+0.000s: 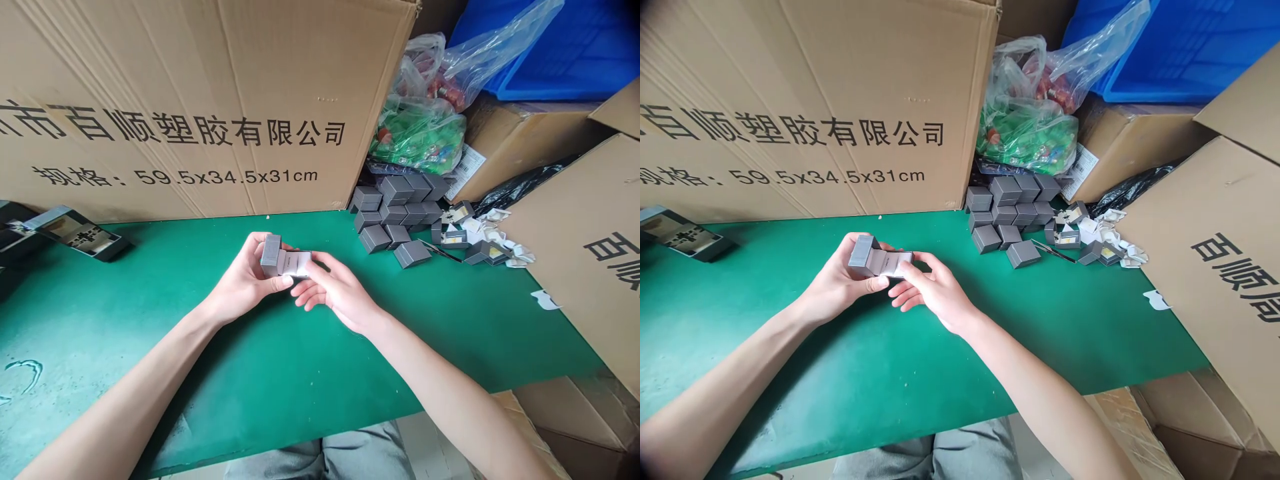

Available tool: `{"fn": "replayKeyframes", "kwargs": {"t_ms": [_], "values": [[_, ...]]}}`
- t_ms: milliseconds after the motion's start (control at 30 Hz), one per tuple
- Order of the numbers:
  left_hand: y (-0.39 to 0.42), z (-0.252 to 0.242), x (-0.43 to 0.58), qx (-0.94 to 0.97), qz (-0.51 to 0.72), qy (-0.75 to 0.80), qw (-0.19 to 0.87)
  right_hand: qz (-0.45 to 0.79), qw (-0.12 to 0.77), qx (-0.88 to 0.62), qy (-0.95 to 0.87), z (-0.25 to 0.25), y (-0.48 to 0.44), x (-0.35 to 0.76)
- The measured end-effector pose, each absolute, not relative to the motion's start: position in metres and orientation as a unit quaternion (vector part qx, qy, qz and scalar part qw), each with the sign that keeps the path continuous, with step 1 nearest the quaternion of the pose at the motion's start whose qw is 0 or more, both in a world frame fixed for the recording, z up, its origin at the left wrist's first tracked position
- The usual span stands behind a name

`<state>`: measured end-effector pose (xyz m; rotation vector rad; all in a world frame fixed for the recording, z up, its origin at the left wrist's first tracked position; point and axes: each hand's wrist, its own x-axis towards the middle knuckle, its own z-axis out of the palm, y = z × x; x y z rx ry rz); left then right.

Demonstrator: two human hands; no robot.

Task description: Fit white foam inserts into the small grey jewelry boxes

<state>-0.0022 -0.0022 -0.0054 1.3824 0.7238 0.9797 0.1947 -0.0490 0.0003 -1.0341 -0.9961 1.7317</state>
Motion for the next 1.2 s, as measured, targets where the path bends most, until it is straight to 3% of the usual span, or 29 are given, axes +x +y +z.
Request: {"fn": "replayKeyframes", "kwargs": {"t_ms": [433, 667, 833, 1200], "values": [[-0.007, -0.007, 0.004, 0.601, 0.413, 0.363, 0.579, 0.663, 0.473, -0.432, -0.387, -0.007, -0.047, 0.19], [-0.014, -0.003, 0.014, 0.451, 0.374, 0.397, 0.707, 0.682, 0.47, -0.399, -0.393, -0.009, -0.05, 0.189], [-0.012, 0.001, 0.012, 0.396, 0.39, 0.397, 0.73, 0.679, 0.434, -0.406, -0.431, -0.008, -0.052, 0.192], [-0.009, -0.003, 0.008, 0.416, 0.365, 0.403, 0.728, 0.604, 0.48, -0.453, -0.447, -0.008, -0.047, 0.198]]}}
